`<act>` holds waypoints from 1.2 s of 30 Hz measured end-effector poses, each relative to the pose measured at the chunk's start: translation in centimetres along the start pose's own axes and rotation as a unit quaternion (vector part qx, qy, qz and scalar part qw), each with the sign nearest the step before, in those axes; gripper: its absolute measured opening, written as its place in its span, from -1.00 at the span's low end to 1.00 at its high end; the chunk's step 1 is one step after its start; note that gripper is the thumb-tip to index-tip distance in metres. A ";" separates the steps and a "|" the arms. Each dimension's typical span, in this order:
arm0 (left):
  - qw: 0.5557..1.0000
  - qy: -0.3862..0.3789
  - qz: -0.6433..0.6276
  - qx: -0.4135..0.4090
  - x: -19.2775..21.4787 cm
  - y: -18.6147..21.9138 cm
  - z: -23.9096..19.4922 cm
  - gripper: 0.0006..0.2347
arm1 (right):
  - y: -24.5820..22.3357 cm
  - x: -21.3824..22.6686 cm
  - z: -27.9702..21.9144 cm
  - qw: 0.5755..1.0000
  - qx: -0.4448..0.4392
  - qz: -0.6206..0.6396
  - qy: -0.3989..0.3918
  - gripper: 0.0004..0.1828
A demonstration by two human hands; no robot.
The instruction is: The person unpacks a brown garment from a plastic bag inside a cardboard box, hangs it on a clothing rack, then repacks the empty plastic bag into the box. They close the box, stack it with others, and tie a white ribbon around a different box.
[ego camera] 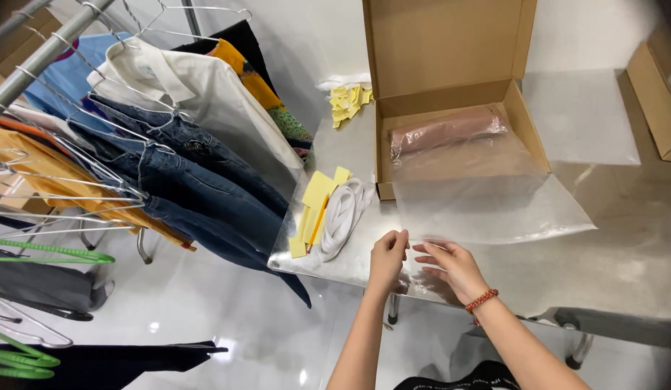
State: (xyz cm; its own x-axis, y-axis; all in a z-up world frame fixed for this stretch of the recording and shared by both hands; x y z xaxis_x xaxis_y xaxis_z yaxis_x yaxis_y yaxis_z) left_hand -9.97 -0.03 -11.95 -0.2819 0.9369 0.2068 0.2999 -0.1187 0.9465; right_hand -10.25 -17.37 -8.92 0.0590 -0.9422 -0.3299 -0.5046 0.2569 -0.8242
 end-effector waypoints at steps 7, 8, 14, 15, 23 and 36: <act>1.000 0.003 -0.001 0.011 0.4 -0.1 0.0 -0.69 | -0.1 -0.5 0.5 1.000 -0.025 0.009 -0.002 -0.62; 1.000 0.008 -0.002 0.014 0.7 0.1 -0.2 -0.70 | 0.2 -0.3 0.7 0.999 -0.029 0.020 0.005 -0.64; 1.000 0.019 0.006 0.021 2.5 0.5 0.1 -0.70 | 1.1 7.5 3.8 0.987 -0.018 0.117 0.105 -0.60; 0.999 0.028 0.017 0.026 3.0 0.6 0.1 -0.70 | 1.8 10.0 4.4 0.978 -0.016 0.151 0.140 -0.59; 0.998 0.026 -0.025 0.055 2.3 3.3 -2.5 -0.76 | 0.3 24.0 5.4 0.954 0.072 0.078 0.282 -0.59; 0.979 -0.027 0.175 -0.105 -2.4 5.4 -2.4 -0.39 | -4.5 25.5 4.9 0.939 0.156 -0.037 0.305 -0.72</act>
State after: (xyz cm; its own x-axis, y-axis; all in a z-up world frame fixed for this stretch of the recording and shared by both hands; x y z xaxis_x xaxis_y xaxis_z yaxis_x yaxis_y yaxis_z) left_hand -9.87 -3.67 -6.71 -0.1457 0.8420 0.5195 0.1751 -0.4948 0.8512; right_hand -2.29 -41.47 -15.88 -0.4687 -0.8831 -0.0200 -0.2357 0.1468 -0.9607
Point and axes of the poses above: each hand's wrist, its own z-axis towards the middle knuckle, its own x-axis out of the back of the hand, y = z × x, the point moved 8 cm from there along z, towards the middle knuckle, and after that the axes turned 1 degree about -y, right-handed, at the moved point
